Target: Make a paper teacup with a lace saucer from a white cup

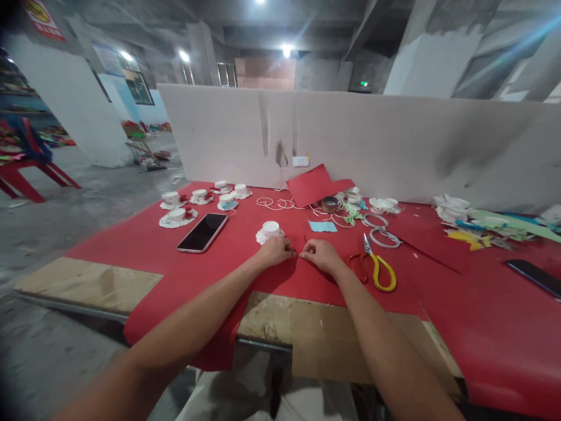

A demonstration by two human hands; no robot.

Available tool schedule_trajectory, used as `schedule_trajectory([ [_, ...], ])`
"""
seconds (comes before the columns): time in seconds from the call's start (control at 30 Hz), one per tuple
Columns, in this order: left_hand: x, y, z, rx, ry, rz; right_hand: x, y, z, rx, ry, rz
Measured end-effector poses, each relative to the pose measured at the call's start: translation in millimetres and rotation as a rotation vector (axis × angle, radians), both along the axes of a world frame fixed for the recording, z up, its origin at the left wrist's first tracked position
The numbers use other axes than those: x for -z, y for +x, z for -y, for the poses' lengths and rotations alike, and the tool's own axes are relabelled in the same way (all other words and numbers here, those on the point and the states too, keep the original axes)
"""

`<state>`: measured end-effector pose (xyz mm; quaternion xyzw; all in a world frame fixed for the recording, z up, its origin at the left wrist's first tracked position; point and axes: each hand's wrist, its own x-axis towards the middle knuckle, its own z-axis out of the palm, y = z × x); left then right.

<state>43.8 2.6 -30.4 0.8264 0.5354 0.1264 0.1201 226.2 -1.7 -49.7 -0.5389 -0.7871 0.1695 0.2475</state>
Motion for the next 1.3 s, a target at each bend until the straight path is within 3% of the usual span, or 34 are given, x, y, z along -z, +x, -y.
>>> schedule_trajectory([
  [0.33,3.0,-1.7,-6.2,0.010,-0.035,0.092,3.2,2.0,-4.1,0.013,-0.041,-0.039],
  [0.6,4.4,-2.8,-9.4,0.030,-0.071,0.142,-5.8,11.1,-0.9,-0.210,-0.025,-0.004],
  [0.73,8.2,-5.1,-8.7,0.055,0.004,0.168,-8.9,13.2,0.6,-0.253,-0.018,0.029],
  [0.83,8.0,-10.6,-7.6,0.091,0.149,0.304,-8.2,14.3,0.1,-0.264,-0.017,0.043],
  [0.93,4.2,-17.3,-6.0,0.212,0.266,0.371,-7.4,15.2,-0.2,-0.262,-0.016,0.052],
  [1.1,-0.8,-24.1,-2.8,0.466,0.230,0.038,-7.1,15.4,1.1,-0.288,0.033,0.072],
  [1.2,-2.4,-26.8,-1.8,0.442,0.139,-0.112,-6.9,15.1,1.9,-0.293,0.049,0.082],
  [1.3,-4.4,-29.0,-1.8,0.394,0.087,-0.131,-7.5,15.1,3.1,-0.293,0.064,0.089],
])
